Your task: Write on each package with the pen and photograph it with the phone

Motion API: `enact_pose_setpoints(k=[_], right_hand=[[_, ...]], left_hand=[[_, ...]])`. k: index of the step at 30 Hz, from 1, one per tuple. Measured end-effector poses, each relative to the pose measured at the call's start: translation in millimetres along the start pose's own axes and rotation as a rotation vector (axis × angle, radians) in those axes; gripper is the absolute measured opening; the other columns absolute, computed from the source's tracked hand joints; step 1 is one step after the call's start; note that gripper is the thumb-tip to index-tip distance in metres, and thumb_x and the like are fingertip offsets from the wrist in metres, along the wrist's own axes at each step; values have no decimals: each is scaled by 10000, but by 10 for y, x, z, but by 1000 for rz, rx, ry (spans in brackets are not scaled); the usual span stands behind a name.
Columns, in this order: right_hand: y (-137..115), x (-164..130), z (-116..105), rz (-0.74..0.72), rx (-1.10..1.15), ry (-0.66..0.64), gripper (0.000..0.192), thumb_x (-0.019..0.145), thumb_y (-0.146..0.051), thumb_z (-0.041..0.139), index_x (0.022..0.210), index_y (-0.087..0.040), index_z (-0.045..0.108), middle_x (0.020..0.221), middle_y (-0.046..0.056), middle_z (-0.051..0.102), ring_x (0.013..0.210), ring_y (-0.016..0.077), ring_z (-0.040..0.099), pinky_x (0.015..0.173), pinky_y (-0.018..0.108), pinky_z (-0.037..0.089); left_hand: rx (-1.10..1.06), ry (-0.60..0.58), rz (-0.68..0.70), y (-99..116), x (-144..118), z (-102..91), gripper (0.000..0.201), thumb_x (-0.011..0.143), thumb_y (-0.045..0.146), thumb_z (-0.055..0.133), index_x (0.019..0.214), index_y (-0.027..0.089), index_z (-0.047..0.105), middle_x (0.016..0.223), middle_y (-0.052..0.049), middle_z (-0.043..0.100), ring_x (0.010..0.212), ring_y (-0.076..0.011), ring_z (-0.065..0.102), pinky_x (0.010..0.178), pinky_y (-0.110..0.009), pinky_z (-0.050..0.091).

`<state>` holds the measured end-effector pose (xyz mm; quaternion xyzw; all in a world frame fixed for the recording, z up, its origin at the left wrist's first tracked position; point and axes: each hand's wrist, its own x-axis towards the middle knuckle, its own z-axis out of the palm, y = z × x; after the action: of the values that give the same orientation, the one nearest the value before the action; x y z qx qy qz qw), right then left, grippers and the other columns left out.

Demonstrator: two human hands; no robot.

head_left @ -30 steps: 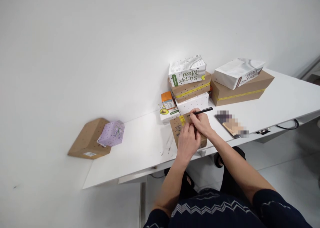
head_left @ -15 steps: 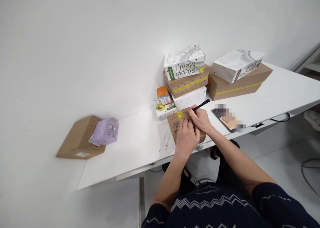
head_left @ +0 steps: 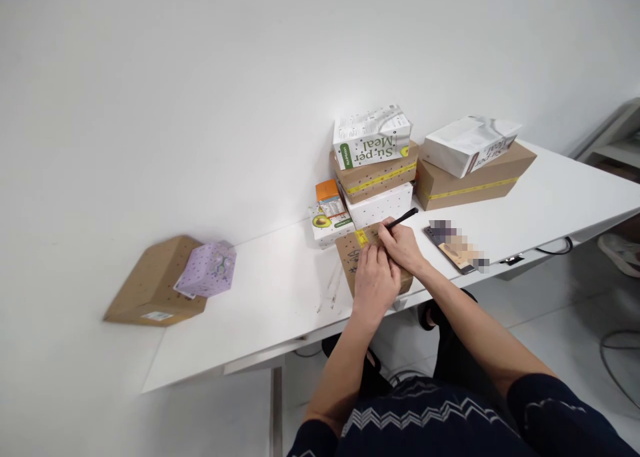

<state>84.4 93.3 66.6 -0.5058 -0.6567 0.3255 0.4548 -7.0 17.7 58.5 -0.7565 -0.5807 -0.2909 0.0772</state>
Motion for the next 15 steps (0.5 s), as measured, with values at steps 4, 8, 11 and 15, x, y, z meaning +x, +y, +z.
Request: enact_pose_setpoints(k=[4, 8, 11, 15], right_hand=[[-30, -7, -12, 0, -10, 9, 217, 860, -365, 411, 716, -218, 479, 557, -30, 517, 532, 142, 467, 557, 254, 365], [-33, -1, -15, -3, 0, 9, 223, 863, -369, 415, 715, -216, 481, 549, -34, 498, 537, 140, 472, 560, 253, 365], [-22, 4, -14, -15, 21, 4, 226, 864, -360, 417, 702, -215, 478, 550, -38, 490, 533, 133, 470, 558, 250, 365], [3, -7, -5, 34, 104, 68, 210, 854, -350, 432, 702, -214, 478, 547, -39, 504, 539, 132, 489, 564, 247, 386]], left_hand=[[0, -13, -10, 3, 0, -11, 300, 871, 160, 461, 1154, 92, 534, 1131, -174, 608, 1150, -293, 551, 1012, -491, 458], [24, -24, -9, 7, 1, -26, 300, 865, 160, 468, 1142, 77, 546, 1125, -173, 605, 1162, -300, 543, 1021, -477, 453], [25, -18, -6, 13, 3, -29, 304, 864, 158, 471, 1146, 79, 550, 1125, -167, 605, 1149, -296, 552, 1019, -469, 457], [29, 4, 6, 18, 3, -22, 274, 866, 157, 472, 1110, 79, 569, 1094, -164, 621, 1126, -292, 565, 1008, -462, 470]])
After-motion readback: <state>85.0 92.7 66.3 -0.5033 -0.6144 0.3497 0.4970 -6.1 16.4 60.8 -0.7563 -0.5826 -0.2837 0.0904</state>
